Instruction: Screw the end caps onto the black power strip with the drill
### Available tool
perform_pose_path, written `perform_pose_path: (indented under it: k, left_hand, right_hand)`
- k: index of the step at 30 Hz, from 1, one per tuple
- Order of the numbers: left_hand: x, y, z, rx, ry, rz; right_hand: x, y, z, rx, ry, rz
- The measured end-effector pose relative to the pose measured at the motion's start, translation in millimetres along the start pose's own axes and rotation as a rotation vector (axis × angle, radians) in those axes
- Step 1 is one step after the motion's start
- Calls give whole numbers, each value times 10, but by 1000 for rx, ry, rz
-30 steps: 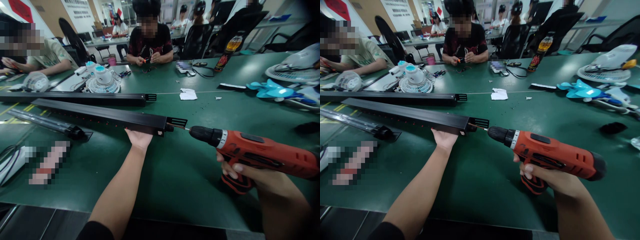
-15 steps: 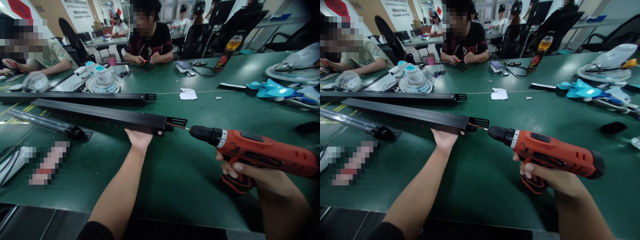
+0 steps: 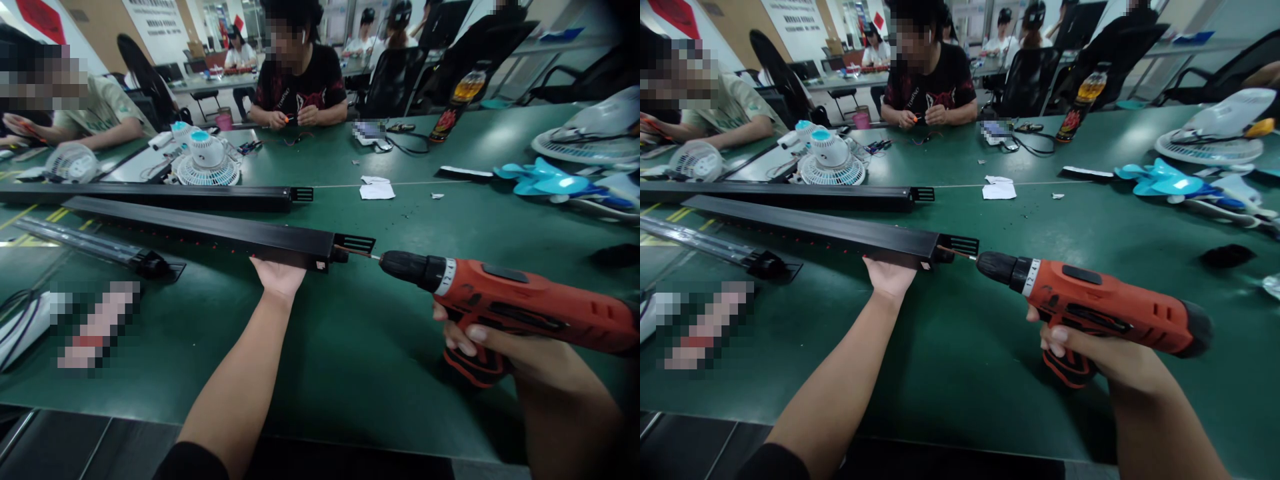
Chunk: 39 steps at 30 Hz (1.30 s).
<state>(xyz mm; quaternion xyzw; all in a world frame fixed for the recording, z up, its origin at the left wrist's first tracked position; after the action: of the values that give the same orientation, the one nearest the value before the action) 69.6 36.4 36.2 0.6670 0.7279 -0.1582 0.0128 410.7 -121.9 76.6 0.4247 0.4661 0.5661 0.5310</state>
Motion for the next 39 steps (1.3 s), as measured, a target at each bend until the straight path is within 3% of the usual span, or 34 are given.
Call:
perform_pose_path:
  k: [4,9,22,29,39]
  left_hand:
    - [2,1,-8,13,8,-7]
    - [9,-1,13,6,6,-1]
    - [44,-9,59,3,31,4]
    - [41,3,50,31,24,9]
    - [56,-1,88,42,20,-12]
  right_hand:
    - [4,-1,-4,-3,42,35]
    - [-34,11,-15,4,-62,21]
    - [-44,124,-68,3,-10,-64]
    - [-42,136,-72,21,-58,-34]
    - [-11,66,-17,37,-17,-24]
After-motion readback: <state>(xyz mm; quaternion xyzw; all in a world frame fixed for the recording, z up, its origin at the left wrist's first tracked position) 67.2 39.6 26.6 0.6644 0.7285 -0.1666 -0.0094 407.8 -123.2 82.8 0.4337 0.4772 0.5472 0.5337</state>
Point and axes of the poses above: each hand's wrist, its own x-axis towards the middle knuckle, its own z-axis out of the back of the hand, y = z × x, the point moved 3 cm from there along x, towards the middle knuckle, and after that the axes turned 11 degrees about -x, right-handed, at the moved point
